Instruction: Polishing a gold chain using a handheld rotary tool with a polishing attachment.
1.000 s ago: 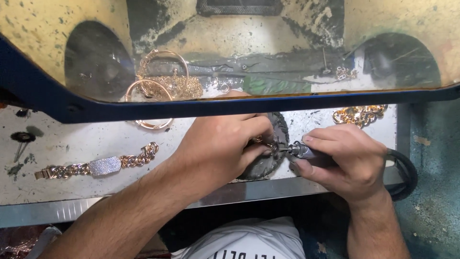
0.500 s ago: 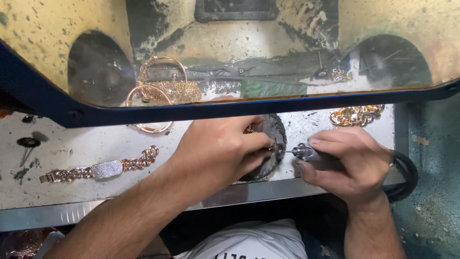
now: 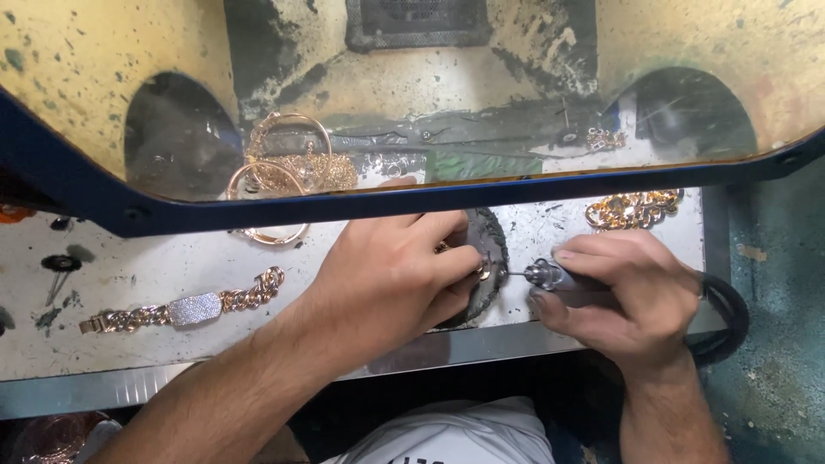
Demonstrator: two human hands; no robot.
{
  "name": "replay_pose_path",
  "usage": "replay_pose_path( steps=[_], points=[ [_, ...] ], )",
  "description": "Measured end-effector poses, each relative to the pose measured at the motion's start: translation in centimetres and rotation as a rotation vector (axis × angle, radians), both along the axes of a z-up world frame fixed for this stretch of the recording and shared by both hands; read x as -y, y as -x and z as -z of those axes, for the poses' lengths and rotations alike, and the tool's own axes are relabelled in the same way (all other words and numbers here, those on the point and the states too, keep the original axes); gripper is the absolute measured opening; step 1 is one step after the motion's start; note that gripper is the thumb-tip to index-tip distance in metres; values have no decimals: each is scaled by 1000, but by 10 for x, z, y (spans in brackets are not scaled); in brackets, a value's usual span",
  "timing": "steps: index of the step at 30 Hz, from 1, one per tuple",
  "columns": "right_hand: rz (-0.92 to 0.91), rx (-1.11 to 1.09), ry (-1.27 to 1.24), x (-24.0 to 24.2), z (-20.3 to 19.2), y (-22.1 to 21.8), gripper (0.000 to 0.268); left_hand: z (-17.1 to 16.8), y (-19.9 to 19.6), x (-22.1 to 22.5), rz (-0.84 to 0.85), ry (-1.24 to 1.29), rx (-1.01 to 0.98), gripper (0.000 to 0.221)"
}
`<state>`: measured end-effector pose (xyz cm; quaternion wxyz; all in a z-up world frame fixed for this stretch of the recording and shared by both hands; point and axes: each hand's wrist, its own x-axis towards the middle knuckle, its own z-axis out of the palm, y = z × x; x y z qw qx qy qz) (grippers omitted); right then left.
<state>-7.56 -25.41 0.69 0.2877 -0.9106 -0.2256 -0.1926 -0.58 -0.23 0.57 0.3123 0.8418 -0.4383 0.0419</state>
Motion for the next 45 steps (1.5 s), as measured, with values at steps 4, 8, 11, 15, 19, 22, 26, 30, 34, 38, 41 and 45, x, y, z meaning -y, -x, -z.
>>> replay_pose_path(
  steps=[4,8,11,15,19,22,26,30,34,38,41,45],
  points=[
    [-48,24,44,0,5,-3,37,5,5,5,-67,-49,41,24],
    [-18,-106,55,6,12,-2,36,6,5,7,-94,-34,87,25],
    [-15,-130,67,7,12,-2,34,6,7,7,-104,-49,81,26],
    [4,-177,70,4,7,-3,35,8,7,6,-103,-74,82,27],
    [1,-163,61,6,8,0,37,4,5,6,-98,-37,65,24],
    [-46,-12,29,7,0,2,33,-7,-2,-1,-8,110,-43,18],
    [300,-37,166,13,-7,19,47,-3,-1,-3,-2,103,-77,27],
    [615,-445,49,-4,-28,20,51,1,8,-1,-56,-21,-11,6],
    [671,-691,-476,-36,-43,14,49,-16,6,-5,-13,105,-205,7],
    [527,-903,-772,-64,-56,10,58,-26,8,-4,-14,378,-490,9],
    [440,-842,-768,-70,-51,10,49,-30,7,-5,-5,477,-629,9],
    [386,-782,-845,-62,-39,13,40,-32,2,-11,70,534,-755,10]
  ],
)
